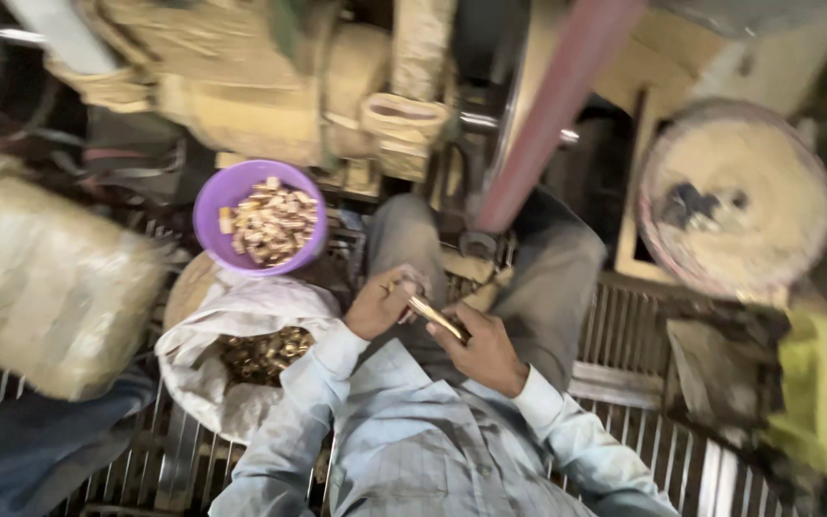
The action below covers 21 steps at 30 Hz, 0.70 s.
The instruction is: The person sits on a metal grate floor and repeatedly picks small brass-colored metal parts from a white sack. They press each part against a vertical belt sander to polish it, then place the finished part into a purple bucket. The process is repeated continuously.
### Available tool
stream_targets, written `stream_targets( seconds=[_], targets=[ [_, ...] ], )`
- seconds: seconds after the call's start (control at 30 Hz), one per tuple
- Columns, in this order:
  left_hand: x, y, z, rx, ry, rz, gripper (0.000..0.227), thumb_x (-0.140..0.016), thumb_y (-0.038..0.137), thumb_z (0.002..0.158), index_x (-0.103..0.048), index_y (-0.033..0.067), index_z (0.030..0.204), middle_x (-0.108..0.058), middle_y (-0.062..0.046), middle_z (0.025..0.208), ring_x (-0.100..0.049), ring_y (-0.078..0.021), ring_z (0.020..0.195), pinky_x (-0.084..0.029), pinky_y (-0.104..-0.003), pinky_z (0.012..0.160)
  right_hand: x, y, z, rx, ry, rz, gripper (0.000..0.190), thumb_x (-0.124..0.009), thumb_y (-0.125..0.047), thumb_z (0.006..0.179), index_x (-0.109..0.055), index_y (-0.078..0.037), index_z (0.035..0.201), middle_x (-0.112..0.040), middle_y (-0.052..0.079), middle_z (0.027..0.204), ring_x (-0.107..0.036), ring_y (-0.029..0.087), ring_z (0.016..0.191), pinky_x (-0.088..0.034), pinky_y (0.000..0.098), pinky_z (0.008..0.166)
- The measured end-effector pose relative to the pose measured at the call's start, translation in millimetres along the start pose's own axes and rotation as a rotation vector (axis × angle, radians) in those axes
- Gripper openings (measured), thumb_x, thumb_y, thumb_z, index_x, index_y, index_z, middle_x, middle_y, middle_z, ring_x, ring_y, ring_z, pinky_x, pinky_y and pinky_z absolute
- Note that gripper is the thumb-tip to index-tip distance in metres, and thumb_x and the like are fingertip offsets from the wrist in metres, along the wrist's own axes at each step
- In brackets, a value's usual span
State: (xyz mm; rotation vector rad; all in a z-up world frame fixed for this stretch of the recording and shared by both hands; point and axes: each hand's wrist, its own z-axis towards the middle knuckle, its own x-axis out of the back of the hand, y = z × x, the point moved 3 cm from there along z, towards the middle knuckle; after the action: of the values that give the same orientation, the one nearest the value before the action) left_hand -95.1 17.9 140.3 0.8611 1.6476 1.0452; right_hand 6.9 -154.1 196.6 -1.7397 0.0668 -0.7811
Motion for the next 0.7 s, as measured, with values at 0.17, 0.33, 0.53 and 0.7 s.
stream_targets(
  seconds=[0.17,0.33,0.53,0.7],
  targets=[
    [21.7,-25.3,-19.1,0.106,0.23,0.019,0.027,-0.058,0.027,0.105,-0.067,0.0039,0.094,-0.065,0.0,0.071,-0.053,-0.0063,0.053,-0.039,-0.022,0.047,-48.1,44.1,11.8,-0.263,-0.463,0.38,0.035,-0.064,-0.035,0.105,-0.068,-0.001,0.103,-0.058,0.016,0.078,-0.052,0.014,0.064,-0.044,0.0342,0.059],
    [28.7,-35.2,-30.5,0.118,0.411,-0.062,0.03,-0.06,0.03,0.107,-0.067,0.0057,0.09,-0.058,-0.001,0.062,-0.047,-0.0061,0.045,-0.035,-0.023,0.041,-67.4,45.6,19.5,0.079,-0.323,0.073,0.029,-0.059,-0.034,0.104,-0.066,-0.006,0.1,-0.057,-0.008,0.067,-0.05,0.005,0.062,-0.044,0.0269,0.055],
    [113.4,7.0,-37.9,-0.084,0.872,0.194,0.039,-0.057,0.036,0.108,-0.07,0.0033,0.091,-0.061,-0.004,0.068,-0.053,-0.0153,0.055,-0.041,-0.031,0.05,-57.0,72.2,15.4,-0.738,-0.638,0.669,0.028,-0.062,-0.033,0.098,-0.056,-0.007,0.089,-0.031,-0.003,0.055,-0.029,0.01,0.04,-0.02,0.0297,0.037],
    [165.0,50.9,-32.9,-0.177,1.048,1.091,0.036,-0.058,0.036,0.104,-0.06,0.0004,0.109,-0.064,-0.027,0.099,-0.063,-0.046,0.083,-0.05,-0.054,0.075,-56.3,106.5,18.6,-0.771,-0.479,0.389,0.027,-0.065,-0.033,0.095,-0.062,-0.006,0.089,-0.038,-0.001,0.056,-0.032,0.012,0.041,-0.022,0.0312,0.039]
  ],
)
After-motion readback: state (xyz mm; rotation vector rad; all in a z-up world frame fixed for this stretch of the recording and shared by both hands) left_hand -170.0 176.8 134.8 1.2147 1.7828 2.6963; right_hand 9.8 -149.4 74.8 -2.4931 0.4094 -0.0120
